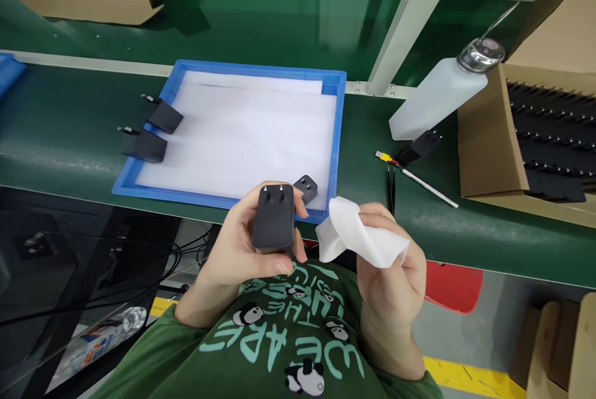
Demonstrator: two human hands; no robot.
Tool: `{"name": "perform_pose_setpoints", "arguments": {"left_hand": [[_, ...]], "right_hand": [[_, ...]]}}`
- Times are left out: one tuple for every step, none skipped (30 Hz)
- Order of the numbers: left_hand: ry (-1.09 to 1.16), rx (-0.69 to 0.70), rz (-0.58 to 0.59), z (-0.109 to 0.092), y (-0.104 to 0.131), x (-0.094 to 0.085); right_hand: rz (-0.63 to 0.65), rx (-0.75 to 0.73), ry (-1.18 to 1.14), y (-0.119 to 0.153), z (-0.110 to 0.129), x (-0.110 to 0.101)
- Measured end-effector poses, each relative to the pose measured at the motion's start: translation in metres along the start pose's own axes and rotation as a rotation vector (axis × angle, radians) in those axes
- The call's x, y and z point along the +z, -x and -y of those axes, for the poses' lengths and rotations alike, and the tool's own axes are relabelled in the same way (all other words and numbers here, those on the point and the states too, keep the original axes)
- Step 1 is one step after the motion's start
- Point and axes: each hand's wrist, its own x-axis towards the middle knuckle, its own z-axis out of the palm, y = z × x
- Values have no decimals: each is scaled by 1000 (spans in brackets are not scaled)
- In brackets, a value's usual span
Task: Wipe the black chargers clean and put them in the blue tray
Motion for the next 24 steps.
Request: {"name": "perform_pose_setpoints", "arguments": {"left_hand": [[6, -10, -21, -1, -1, 1], [12, -17, -40, -2, -1, 3], [20, -19, -53, -3, -2, 4], [30, -19, -61, -4, -3, 5], [42, -17, -63, -4, -4, 5], [55, -19, -61, -5, -5, 6], [68, -22, -59, -5, -6, 6], [84, -29, -55, -5, -6, 6], [102, -43, -49, -5, -7, 6], [122, -58, -43, -5, -7, 6], [146, -72, -36, -4, -7, 6], [171, -83, -29, -4, -7, 5], [194, -93, -23, -4, -7, 5], [212, -101, -21, -3, -7, 5], [222, -105, -20, -3, -6, 5], [226, -109, -17, -3, -6, 4], [223, -114, -16, -3, -6, 4], [219, -118, -16, -3, -6, 4], [215, -123, -15, -3, -6, 4], [216, -126, -14, -3, -6, 4], [220, -130, -12, -3, -6, 3], [226, -132, -17, -3, -6, 3], [233, -135, -22, -3, -6, 3], [238, -139, -28, -2, -5, 3]], "right_hand": [[-1, -4, 2, 0, 0, 0], [-4, -6, 4, 0, 0, 0], [-8, 0, 7, 0, 0, 0], [-13, 5, 10, -1, 0, 1], [-18, 10, 12, -1, 0, 1], [-23, 14, 13, -1, 0, 2], [-27, 20, 13, -2, 0, 2], [-29, 21, 11, -2, 0, 2], [-28, 19, 7, -2, 0, 3], [-25, 19, 0, -3, 0, 3], [-19, 18, -7, -3, 1, 3], [-11, 13, -15, -3, 1, 3], [-2, 8, -20, -3, 1, 3], [4, 4, -21, -3, 1, 4], [9, 4, -18, -3, 1, 4], [10, -1, -15, -3, 1, 5], [12, -3, -10, -3, 2, 5], [14, -3, -6, -4, 2, 6], [17, -2, -5, -4, 2, 6], [21, -1, -5, -4, 2, 6], [23, 1, -4, -5, 2, 7], [23, 0, 0, -5, 2, 7], [20, -1, 5, -5, 2, 7], [16, -4, 9, -6, 2, 7]]}}
